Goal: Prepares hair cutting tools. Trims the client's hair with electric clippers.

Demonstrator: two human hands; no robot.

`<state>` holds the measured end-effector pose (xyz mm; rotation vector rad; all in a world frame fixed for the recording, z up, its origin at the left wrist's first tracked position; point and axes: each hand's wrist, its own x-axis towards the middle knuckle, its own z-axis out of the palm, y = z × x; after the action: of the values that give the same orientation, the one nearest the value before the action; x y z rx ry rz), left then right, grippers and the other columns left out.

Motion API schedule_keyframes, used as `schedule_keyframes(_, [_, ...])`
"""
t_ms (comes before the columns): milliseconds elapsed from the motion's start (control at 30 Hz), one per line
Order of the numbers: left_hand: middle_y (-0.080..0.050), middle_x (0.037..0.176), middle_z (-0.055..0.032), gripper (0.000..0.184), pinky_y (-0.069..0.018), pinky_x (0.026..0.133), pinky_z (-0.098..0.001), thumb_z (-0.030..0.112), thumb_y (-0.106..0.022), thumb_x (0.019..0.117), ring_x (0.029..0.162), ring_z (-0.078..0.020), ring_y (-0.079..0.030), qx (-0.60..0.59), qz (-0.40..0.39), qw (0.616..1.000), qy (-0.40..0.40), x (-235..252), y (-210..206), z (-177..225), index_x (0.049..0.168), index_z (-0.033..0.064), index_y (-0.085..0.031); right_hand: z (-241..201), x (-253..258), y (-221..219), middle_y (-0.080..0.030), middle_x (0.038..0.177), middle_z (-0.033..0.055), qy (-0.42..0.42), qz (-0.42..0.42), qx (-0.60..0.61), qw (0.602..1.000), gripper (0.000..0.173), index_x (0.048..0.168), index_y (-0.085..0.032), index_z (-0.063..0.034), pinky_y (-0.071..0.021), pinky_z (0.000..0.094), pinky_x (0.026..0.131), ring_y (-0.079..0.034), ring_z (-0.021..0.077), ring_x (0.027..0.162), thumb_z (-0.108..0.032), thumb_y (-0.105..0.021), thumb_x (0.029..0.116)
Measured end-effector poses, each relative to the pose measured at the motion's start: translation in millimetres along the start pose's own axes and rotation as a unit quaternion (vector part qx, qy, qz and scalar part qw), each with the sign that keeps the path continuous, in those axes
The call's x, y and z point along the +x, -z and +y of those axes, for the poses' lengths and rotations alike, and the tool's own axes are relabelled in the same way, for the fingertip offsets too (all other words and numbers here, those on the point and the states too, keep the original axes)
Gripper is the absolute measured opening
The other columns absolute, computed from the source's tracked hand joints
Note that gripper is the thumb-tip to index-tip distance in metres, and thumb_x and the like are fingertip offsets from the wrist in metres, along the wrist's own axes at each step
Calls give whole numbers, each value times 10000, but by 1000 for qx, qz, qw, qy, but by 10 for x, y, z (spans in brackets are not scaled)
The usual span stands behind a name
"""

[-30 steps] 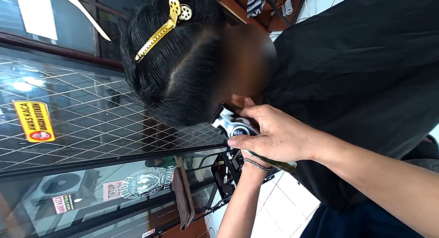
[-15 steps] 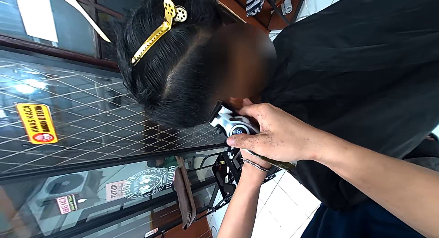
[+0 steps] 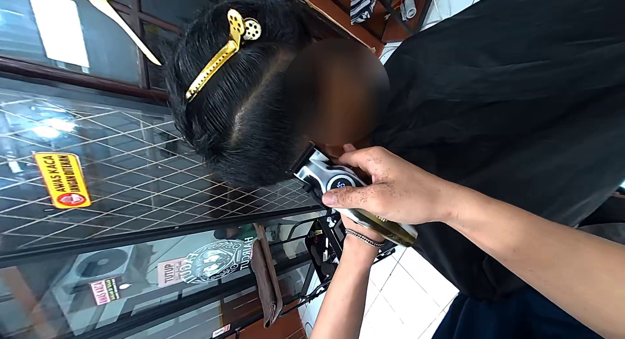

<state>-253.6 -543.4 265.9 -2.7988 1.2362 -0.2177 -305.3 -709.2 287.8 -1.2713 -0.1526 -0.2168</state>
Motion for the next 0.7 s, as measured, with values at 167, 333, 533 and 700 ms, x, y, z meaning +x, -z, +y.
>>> schedule_keyframes(167, [-729,821,-185,298,-527,739,-512,263,-729,827,815,-317,-724,0,65,997,-31,39,-24,3,880,-30,-727,44,6,16,-652,793,49,-13,-3,47,999,261,1077,-686,-22,-493,231,583,-613,77,663,-269,-682,991])
schedule_keyframes(333, [-732,833,-164,255,-519,773,-489,233,-730,847,828,-287,-718,3,54,998,-22,24,-37,7,890,-19,-734,-13,11,22,-647,761,47,0,-2,63,998,203,1057,-676,-28,-491,212,563,-613,75,629,-224,-662,1006])
schedule_keyframes(533, [-736,941,-230,266,-491,868,-569,191,-722,878,936,-385,-704,15,4,1000,-12,-16,-9,14,975,-56,-734,-65,-30,-32,-652,743,45,1,23,81,996,204,1009,-686,-30,-504,211,526,-624,71,624,-230,-686,969])
schedule_keyframes(700, [-730,922,-195,248,-543,821,-401,139,-709,897,884,-265,-714,-96,10,994,-42,-177,190,29,1027,-72,-710,2,-190,-12,-641,759,-22,14,-67,81,994,146,972,-686,-75,-505,190,598,-611,14,681,-218,-681,947])
